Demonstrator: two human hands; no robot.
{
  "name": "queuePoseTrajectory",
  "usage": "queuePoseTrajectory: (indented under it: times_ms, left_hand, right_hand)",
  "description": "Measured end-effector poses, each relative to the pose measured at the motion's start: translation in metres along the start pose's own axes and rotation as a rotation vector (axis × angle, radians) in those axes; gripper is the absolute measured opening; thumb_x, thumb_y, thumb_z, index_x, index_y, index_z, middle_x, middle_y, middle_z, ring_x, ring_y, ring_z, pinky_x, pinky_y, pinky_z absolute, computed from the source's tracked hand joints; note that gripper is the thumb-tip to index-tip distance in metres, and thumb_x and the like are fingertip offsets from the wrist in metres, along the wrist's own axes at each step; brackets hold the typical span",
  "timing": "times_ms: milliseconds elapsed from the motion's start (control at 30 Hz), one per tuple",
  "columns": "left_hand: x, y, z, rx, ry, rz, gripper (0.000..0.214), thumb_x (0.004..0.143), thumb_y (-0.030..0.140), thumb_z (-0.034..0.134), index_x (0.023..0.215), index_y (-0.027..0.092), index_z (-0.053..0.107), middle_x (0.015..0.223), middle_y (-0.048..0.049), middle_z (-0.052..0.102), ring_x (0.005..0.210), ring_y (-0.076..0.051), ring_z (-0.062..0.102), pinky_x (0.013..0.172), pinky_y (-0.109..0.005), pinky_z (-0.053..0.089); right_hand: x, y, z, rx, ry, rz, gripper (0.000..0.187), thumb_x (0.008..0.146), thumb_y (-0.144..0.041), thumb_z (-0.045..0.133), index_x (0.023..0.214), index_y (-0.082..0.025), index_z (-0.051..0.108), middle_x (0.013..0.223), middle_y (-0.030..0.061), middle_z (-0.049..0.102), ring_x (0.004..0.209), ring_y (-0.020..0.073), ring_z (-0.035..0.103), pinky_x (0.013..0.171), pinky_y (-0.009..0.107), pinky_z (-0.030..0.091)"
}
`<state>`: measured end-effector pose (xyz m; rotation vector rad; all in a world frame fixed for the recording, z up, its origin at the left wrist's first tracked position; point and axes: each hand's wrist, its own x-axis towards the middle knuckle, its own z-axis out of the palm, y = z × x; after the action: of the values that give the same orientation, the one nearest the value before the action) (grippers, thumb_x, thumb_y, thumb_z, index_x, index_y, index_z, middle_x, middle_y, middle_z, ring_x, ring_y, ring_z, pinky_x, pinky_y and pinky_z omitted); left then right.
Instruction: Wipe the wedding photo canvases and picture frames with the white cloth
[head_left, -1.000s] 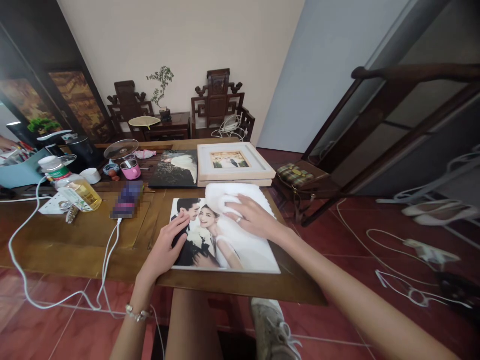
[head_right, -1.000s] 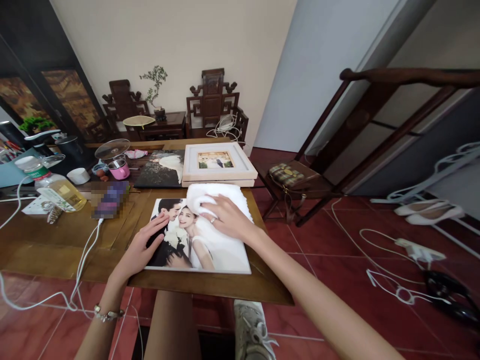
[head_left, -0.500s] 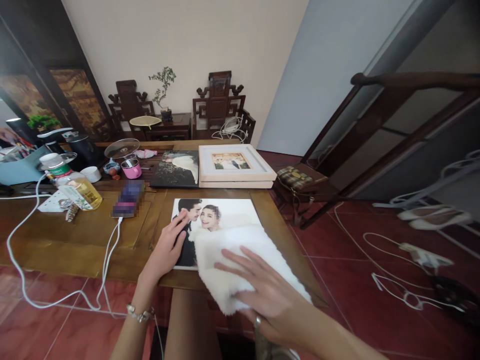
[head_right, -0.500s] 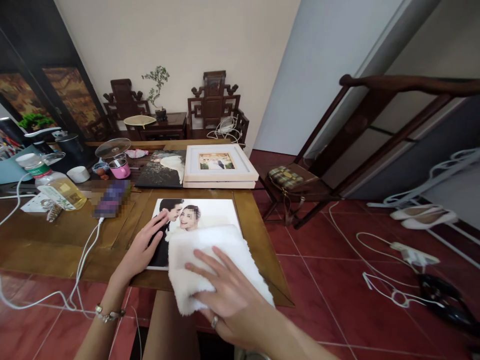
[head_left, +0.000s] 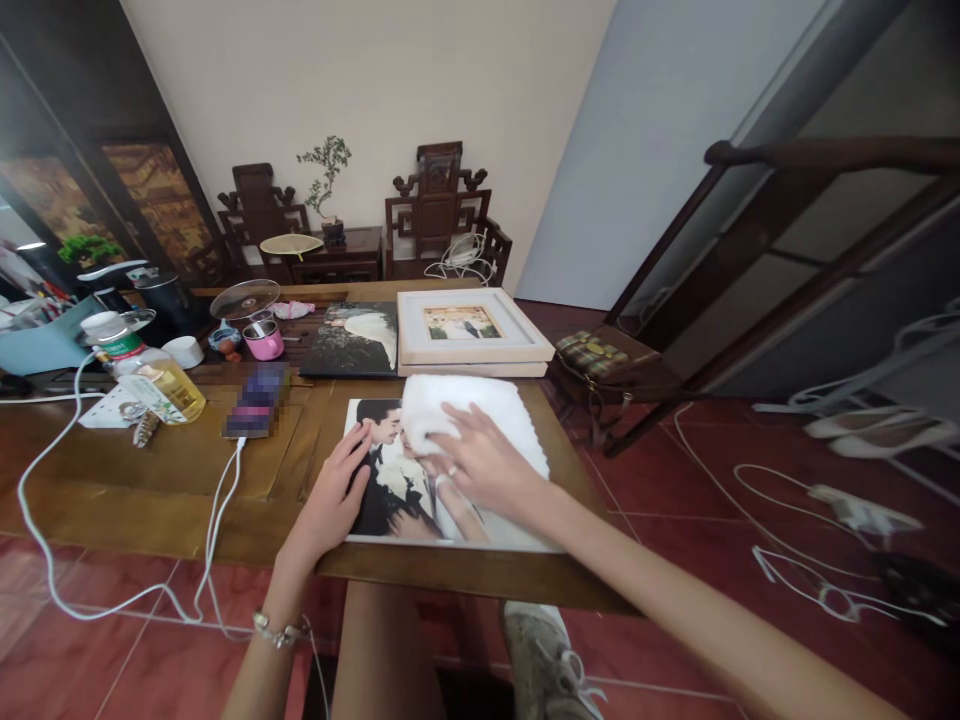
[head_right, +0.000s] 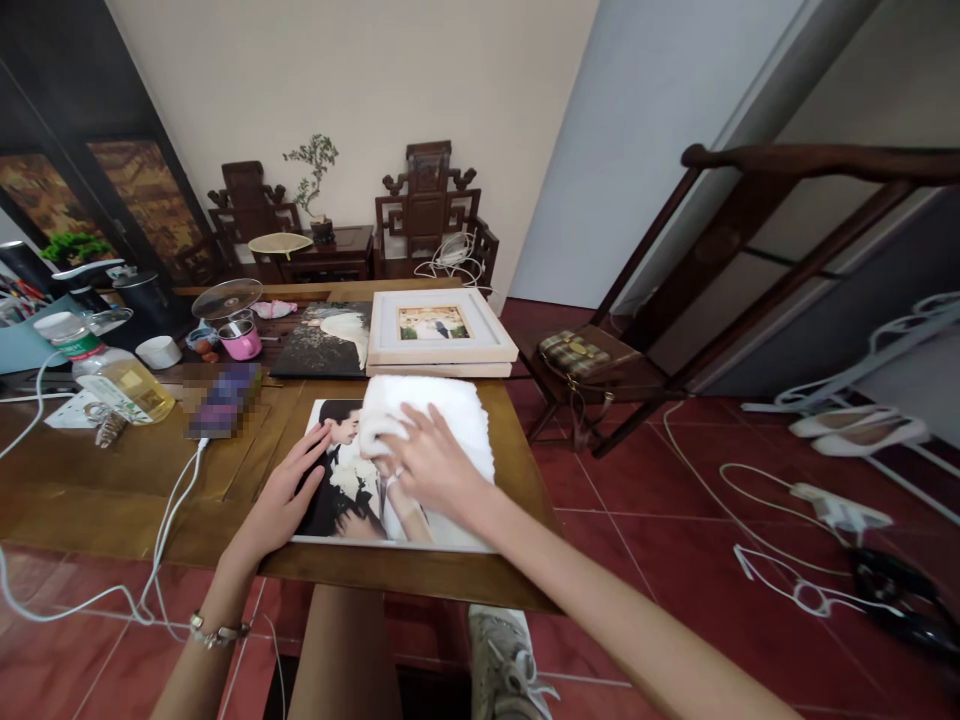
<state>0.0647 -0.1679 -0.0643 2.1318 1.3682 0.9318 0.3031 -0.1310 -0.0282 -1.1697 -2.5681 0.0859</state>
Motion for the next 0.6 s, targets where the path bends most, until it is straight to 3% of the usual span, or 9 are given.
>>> queuePoseTrajectory:
  times_ms: [167,300,400,600]
  left_hand:
    - [0.000,0.002,-0.001,0.005,-0.012,-0.005,0.045,0.097,0.027,0.036,0.141,0.024,0.040,0.153,-0.0066,0.032,0.143,-0.019,0.023,0.117,-0.045,0.020]
    - [0.001,0.003,-0.002,0.002,-0.021,-0.006,0.045,0.097,0.027,0.034,0.142,0.023,0.039,0.153,-0.0066,0.032,0.143,-0.020,0.023,0.117,-0.046,0.021]
    - [0.001,0.002,-0.002,0.000,-0.022,0.000,0.045,0.097,0.027,0.035,0.142,0.025,0.039,0.153,-0.0058,0.032,0.143,-0.020,0.023,0.117,-0.046,0.020]
    - [0.000,0.002,-0.002,-0.008,-0.016,-0.008,0.045,0.097,0.029,0.036,0.142,0.025,0.040,0.152,-0.0055,0.033,0.143,-0.021,0.024,0.117,-0.044,0.020]
  right_hand:
    - [-0.059,-0.057,-0.003,0.142,-0.103,-0.185,0.031,0.080,-0.016,0.053,0.104,-0.023,0.070,0.142,0.0113,0.047,0.138,0.0368,0.025,0.108,0.066,0.017]
    - [-0.076,-0.068,-0.010,0.181,-0.161,-0.268,0.025,0.079,-0.020,0.055,0.098,-0.024,0.071,0.144,0.0088,0.045,0.138,0.0355,0.026,0.108,0.064,0.020]
    - [-0.057,-0.051,-0.012,0.174,-0.120,-0.224,0.031,0.080,-0.017,0.053,0.106,-0.026,0.069,0.138,0.0080,0.052,0.135,0.0313,0.035,0.108,0.059,0.024]
    - [0.021,0.002,-0.011,0.082,-0.055,-0.112,0.028,0.092,-0.022,0.045,0.111,-0.019,0.066,0.122,0.0143,0.061,0.126,0.0298,0.045,0.102,0.050,0.035]
